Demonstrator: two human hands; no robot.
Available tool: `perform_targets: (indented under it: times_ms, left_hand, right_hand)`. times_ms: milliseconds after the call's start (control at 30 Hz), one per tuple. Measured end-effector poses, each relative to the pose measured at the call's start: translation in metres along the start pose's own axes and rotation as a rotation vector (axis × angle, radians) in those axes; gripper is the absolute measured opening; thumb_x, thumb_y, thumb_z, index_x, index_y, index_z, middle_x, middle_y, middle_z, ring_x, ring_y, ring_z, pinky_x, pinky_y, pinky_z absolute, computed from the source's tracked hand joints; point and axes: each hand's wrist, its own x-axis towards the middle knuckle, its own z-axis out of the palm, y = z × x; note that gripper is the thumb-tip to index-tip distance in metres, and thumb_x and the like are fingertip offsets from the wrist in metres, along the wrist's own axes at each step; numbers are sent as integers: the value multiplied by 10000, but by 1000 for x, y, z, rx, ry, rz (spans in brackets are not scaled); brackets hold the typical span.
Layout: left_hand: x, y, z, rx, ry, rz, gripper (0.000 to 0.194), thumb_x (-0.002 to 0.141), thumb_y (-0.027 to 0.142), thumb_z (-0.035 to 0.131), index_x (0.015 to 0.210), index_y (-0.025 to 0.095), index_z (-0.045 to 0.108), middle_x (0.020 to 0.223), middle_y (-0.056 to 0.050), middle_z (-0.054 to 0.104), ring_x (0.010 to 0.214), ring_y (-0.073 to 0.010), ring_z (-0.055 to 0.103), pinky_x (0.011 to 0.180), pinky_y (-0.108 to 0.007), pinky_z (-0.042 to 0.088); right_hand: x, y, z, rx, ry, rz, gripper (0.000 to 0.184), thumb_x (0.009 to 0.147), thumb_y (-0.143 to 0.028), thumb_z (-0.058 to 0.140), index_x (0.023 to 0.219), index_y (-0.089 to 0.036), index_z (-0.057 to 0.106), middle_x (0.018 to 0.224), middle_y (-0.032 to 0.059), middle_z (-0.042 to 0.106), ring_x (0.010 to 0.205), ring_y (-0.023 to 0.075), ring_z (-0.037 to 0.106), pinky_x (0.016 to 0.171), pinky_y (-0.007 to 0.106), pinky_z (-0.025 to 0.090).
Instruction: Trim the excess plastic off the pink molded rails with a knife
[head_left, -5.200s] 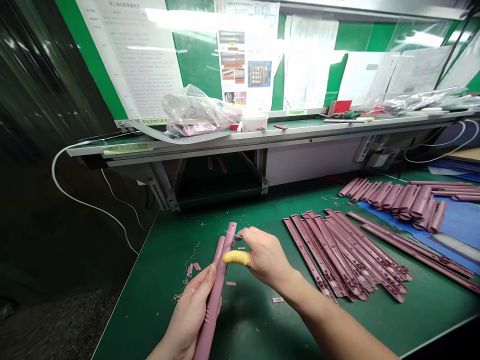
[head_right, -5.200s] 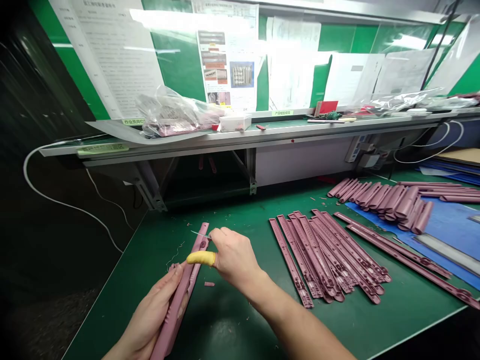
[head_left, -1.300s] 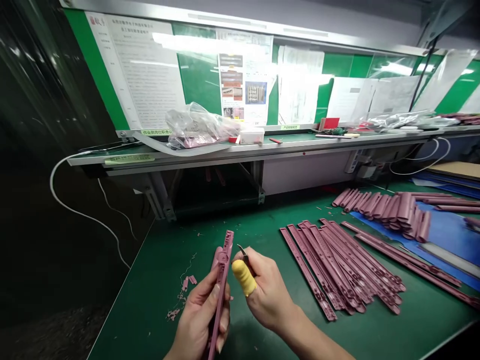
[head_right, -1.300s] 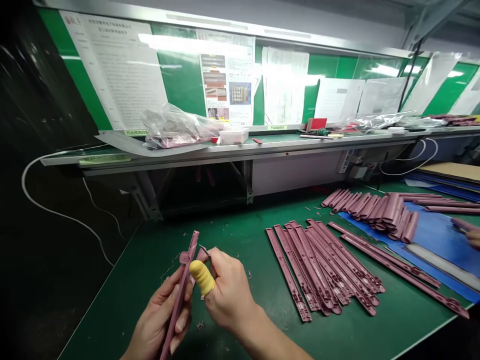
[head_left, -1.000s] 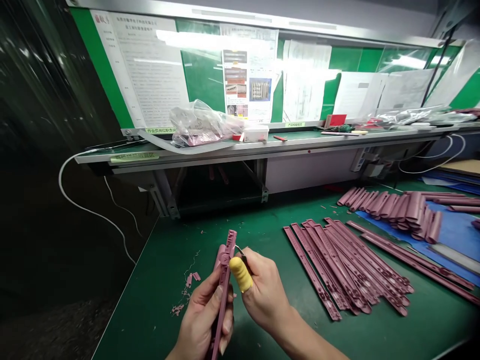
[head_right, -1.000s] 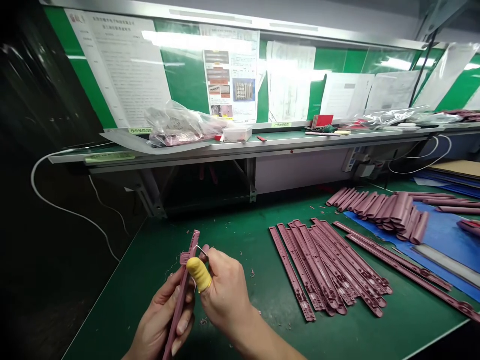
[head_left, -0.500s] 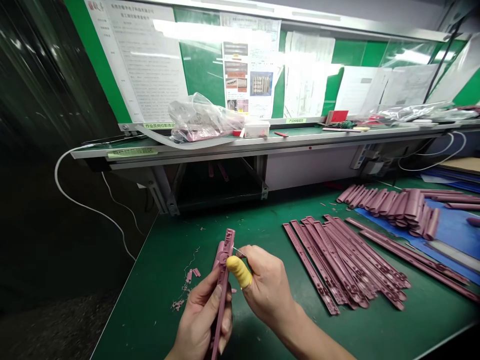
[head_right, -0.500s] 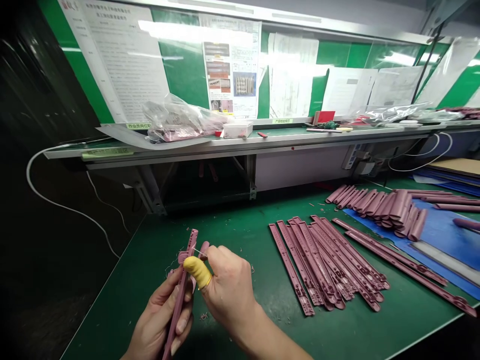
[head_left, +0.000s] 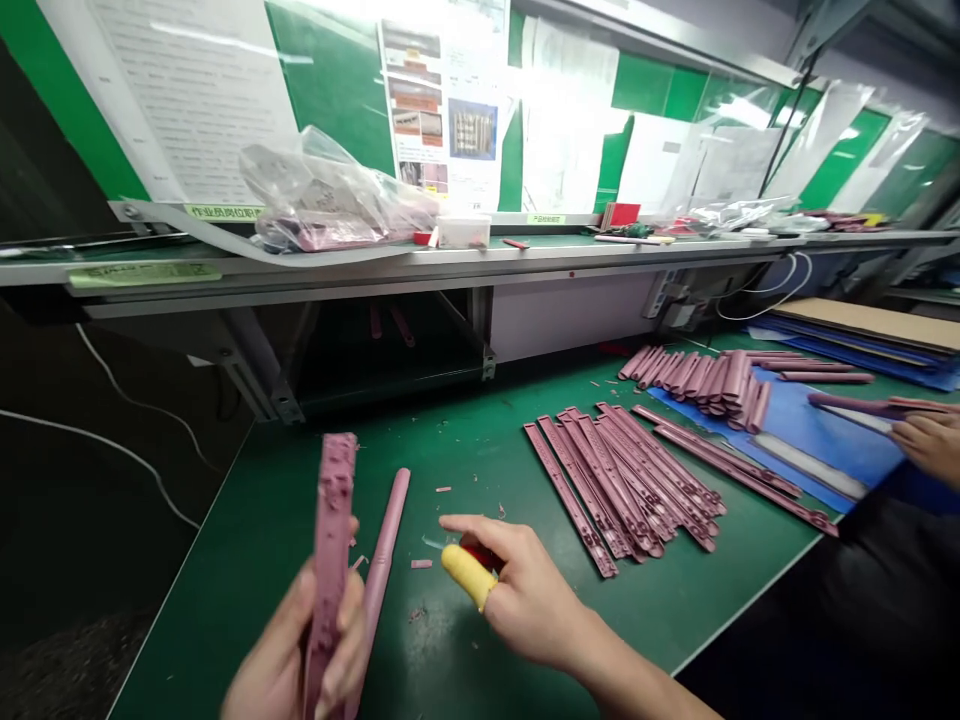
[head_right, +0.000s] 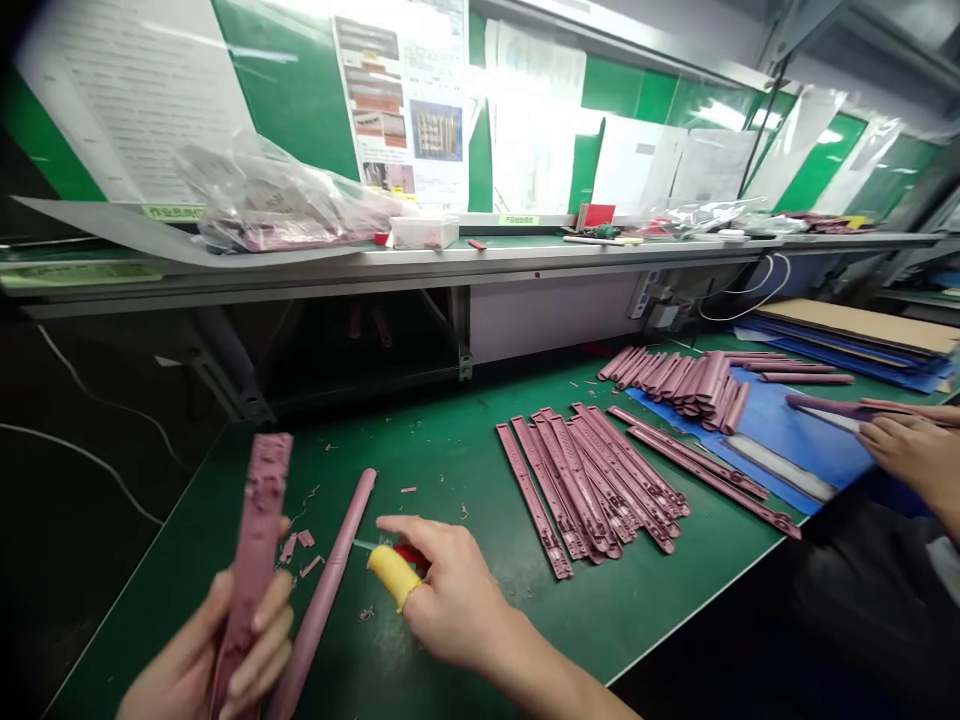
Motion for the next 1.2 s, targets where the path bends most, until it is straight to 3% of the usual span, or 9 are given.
perform_targets:
  times_ms: [67,167,333,533,667,767,900,1067,1200]
  left_hand:
    - [9,13,11,118,35,345,354,928,377,515,1279,331,510,687,23,530,441,-80,452,423,-186,410]
    - [20,30,33,232,-53,767,383,902,396,550,1269,287,550,713,9,543,467,-95,446,461,-231,391]
    - [20,37,52,365,-78,981,391,873,450,593,1235,303,604,701,5,543,462,-106,412,450,-264,352]
    - [8,26,55,408,-180,1022,399,839,430,651,1224,331,628,667,2,555,485,-109,421,463,-263,390]
    - [1,27,57,388,-193,875,382,789,430,711,1162,358,670,627,0,566,505,-120,442,506,-278,408]
    - [-5,36,54,344,-167,787,400,768,465,721,1156,383,663,626,4,571,489,-124,439,509,-285,390]
    - [-6,53,46,268,-208,785,441,812,477,668,1233,369,591,679,14,567,465,-118,427,502,-282,367]
    - [-1,58,51,166,-171,750,417,824,494,646,1211,357,575,667,38,519,447,-107,395,485,-265,345]
    - [1,56,56,100,-136,697,442,832,476,642,1240,341,542,648,47,469,437,-100,345,461,-252,322]
  right_hand:
    - [-5,2,10,-17,-49,-8,213,879,-281,566,1075,-257,646,834,-9,679,702,134,581,616,232,404]
    - [-9,-3,28,-110,-102,-79,129,872,-313,588,947,-256,676,822,-10,696,736,151,594,668,252,403]
    - [-7,-11,45,-230,-172,-83,182,917,-353,528,956,-283,692,819,-11,708,770,170,611,692,269,396]
    - [-2,-10,47,-356,-142,-85,185,908,-333,533,919,-284,711,786,4,701,734,182,603,657,279,383]
    - [3,-7,45,-347,-73,-92,168,884,-320,570,918,-256,721,777,31,693,747,197,601,651,290,387]
    - [4,0,40,-106,-116,-135,181,902,-284,541,939,-233,710,805,30,695,736,176,598,679,282,417]
    - [0,8,38,317,-29,58,202,929,-284,476,945,-200,659,722,2,634,655,134,556,584,232,420]
    - [-2,-11,54,405,-59,-11,215,836,-310,651,1024,-207,647,927,13,657,771,136,563,715,243,453]
    - [3,-19,67,432,-176,-22,230,887,-338,591,752,-171,674,715,-11,634,685,121,544,721,250,445]
